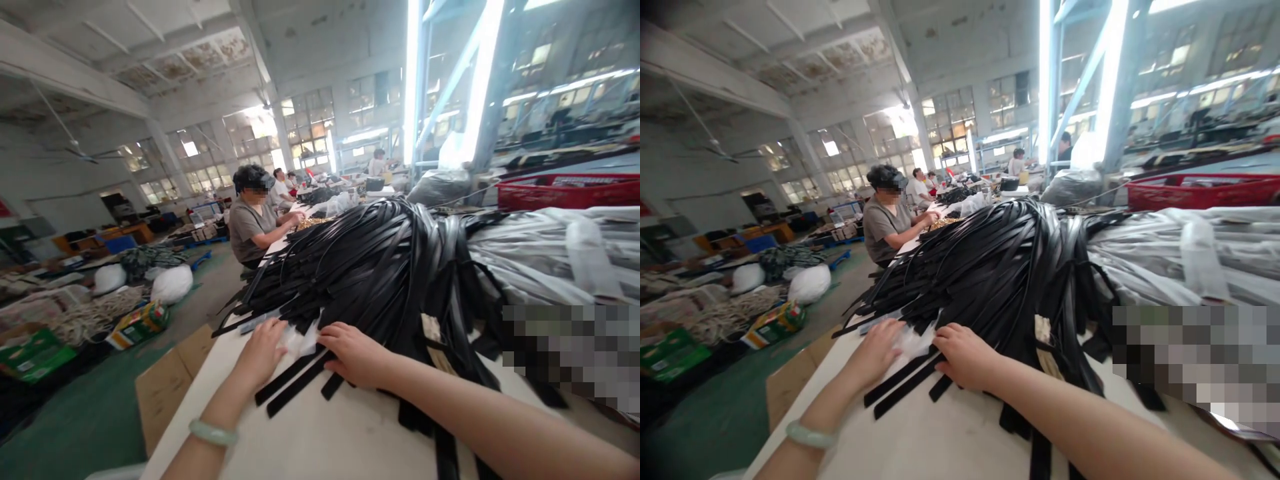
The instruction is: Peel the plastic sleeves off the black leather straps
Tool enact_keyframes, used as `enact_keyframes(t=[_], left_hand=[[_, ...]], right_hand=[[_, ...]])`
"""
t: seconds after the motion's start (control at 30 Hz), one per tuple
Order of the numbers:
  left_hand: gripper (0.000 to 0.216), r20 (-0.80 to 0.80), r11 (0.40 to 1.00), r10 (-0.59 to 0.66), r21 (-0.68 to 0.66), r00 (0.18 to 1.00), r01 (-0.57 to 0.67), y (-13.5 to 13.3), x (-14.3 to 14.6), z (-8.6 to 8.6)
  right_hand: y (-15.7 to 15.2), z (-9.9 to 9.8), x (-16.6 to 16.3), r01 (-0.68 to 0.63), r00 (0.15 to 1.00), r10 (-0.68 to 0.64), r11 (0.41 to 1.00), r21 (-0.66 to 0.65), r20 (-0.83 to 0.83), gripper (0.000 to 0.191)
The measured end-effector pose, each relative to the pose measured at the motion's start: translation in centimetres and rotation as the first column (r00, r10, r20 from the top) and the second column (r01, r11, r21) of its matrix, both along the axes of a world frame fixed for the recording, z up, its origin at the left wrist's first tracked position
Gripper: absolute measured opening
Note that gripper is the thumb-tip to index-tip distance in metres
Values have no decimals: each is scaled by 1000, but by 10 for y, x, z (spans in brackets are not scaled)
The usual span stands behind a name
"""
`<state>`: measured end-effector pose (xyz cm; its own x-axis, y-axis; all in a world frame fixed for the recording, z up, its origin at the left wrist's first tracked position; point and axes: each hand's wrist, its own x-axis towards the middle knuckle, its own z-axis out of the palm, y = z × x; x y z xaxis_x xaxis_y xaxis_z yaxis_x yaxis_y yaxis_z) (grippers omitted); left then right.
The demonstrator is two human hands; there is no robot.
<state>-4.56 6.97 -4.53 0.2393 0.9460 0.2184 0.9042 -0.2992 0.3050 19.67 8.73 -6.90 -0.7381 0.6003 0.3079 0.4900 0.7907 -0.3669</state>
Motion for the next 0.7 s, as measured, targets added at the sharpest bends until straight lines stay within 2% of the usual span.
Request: enact_keyframes(t=[0.07,0.17,0.37,0.43,0.5,0.57,0.63,0.7], left_hand=[[33,35,999,-30,-10,999,30,16,5,-5],[10,118,998,-62,-11,991,63,20,4,-1],[16,346,999,19,-36,938,-7,-18,5,15],[23,495,992,108,-110,862,-61,-33,11,17],[30,671,966,222,-252,708,-65,-44,23,20],[41,770,925,311,-379,557,8,-50,38,23],[53,800,905,323,-418,506,83,-50,51,28],[59,815,900,310,-418,489,126,-44,61,32]], right_hand=[[1,-1,0,8,1000,-8,1000,-8,7,36],[1,0,0,11,1000,-11,1000,-12,9,32],[0,1,0,60,994,-63,997,-42,-90,37],[-5,2,-1,79,977,-88,995,-52,-194,47],[-12,6,-1,38,938,-50,998,-44,-343,60],[-19,14,0,-72,886,60,997,-10,-459,67],[-25,23,2,-165,854,157,986,26,-497,65],[-25,29,3,-185,851,185,981,50,-491,63]])
